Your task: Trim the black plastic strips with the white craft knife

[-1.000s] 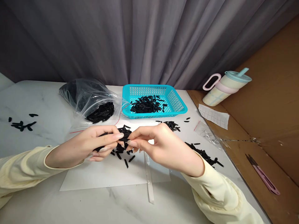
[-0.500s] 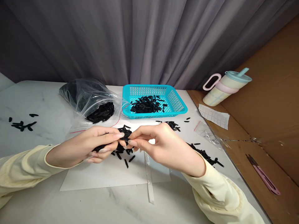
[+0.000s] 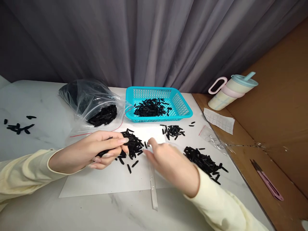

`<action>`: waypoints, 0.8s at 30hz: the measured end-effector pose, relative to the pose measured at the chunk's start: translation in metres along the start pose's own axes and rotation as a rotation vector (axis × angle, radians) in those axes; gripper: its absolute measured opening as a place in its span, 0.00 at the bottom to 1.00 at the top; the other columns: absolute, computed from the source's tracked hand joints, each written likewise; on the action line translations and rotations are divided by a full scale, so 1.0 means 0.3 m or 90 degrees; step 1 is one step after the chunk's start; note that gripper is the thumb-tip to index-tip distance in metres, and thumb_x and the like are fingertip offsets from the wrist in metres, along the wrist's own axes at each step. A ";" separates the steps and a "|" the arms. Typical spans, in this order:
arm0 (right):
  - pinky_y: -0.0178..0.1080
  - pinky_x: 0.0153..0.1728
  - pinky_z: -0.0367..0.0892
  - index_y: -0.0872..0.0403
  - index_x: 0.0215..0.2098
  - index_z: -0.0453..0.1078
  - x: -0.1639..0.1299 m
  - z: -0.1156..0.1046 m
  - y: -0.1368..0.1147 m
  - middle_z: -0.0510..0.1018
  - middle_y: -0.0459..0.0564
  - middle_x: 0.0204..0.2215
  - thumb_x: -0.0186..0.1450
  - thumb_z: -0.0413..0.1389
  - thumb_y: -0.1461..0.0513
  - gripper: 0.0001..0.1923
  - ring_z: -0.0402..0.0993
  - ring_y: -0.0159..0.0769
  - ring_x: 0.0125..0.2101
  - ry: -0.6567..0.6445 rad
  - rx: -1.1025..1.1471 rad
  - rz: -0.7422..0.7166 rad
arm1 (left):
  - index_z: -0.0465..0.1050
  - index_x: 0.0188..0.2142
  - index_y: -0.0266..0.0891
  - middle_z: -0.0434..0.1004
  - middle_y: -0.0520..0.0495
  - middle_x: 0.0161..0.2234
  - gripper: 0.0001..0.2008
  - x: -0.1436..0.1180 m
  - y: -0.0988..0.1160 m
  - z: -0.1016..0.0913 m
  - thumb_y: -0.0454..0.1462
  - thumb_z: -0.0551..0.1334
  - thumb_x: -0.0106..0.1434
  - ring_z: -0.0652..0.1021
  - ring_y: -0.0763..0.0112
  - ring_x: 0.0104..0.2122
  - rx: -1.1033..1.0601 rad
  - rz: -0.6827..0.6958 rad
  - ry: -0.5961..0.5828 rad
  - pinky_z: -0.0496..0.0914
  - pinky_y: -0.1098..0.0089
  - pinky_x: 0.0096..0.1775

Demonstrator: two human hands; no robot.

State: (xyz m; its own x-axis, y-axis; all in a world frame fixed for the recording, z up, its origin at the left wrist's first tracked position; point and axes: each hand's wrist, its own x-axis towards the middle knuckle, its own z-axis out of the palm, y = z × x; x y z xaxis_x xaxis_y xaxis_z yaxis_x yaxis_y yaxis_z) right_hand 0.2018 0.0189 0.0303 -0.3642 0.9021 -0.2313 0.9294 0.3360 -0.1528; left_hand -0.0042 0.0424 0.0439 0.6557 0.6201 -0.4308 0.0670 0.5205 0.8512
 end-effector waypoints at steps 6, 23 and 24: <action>0.34 0.15 0.49 0.57 0.46 0.62 -0.026 0.164 -0.044 0.75 0.50 0.28 0.61 0.48 0.73 0.16 0.74 0.37 0.22 -0.006 -0.171 -0.025 | 0.67 0.29 0.34 0.52 0.58 0.19 0.14 0.005 -0.021 0.003 0.43 0.55 0.64 0.53 0.86 0.15 -0.006 -0.032 -0.006 0.48 0.79 0.15; 0.35 0.24 0.60 0.52 0.24 0.60 -0.088 0.049 0.165 0.68 0.46 0.19 0.65 0.49 0.59 0.12 0.65 0.33 0.20 0.317 0.108 -0.061 | 0.63 0.27 0.35 0.55 0.59 0.19 0.12 0.089 -0.173 -0.015 0.41 0.58 0.62 0.53 0.87 0.13 -0.091 -0.050 -0.054 0.47 0.81 0.14; 0.34 0.23 0.59 0.52 0.25 0.61 -0.089 0.047 0.154 0.67 0.45 0.17 0.66 0.47 0.59 0.12 0.63 0.31 0.18 0.299 0.159 -0.039 | 0.62 0.26 0.35 0.56 0.59 0.19 0.12 0.086 -0.172 -0.014 0.41 0.58 0.62 0.53 0.88 0.13 -0.094 -0.046 -0.056 0.48 0.81 0.14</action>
State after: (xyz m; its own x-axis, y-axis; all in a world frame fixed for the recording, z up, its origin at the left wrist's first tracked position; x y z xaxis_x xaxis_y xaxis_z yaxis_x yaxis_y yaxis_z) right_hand 0.2536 0.0067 0.0160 -0.2989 0.9259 0.2312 0.8438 0.3696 -0.3891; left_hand 0.0062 0.0339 -0.0123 0.7163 0.5283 -0.4558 0.0093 0.6459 0.7633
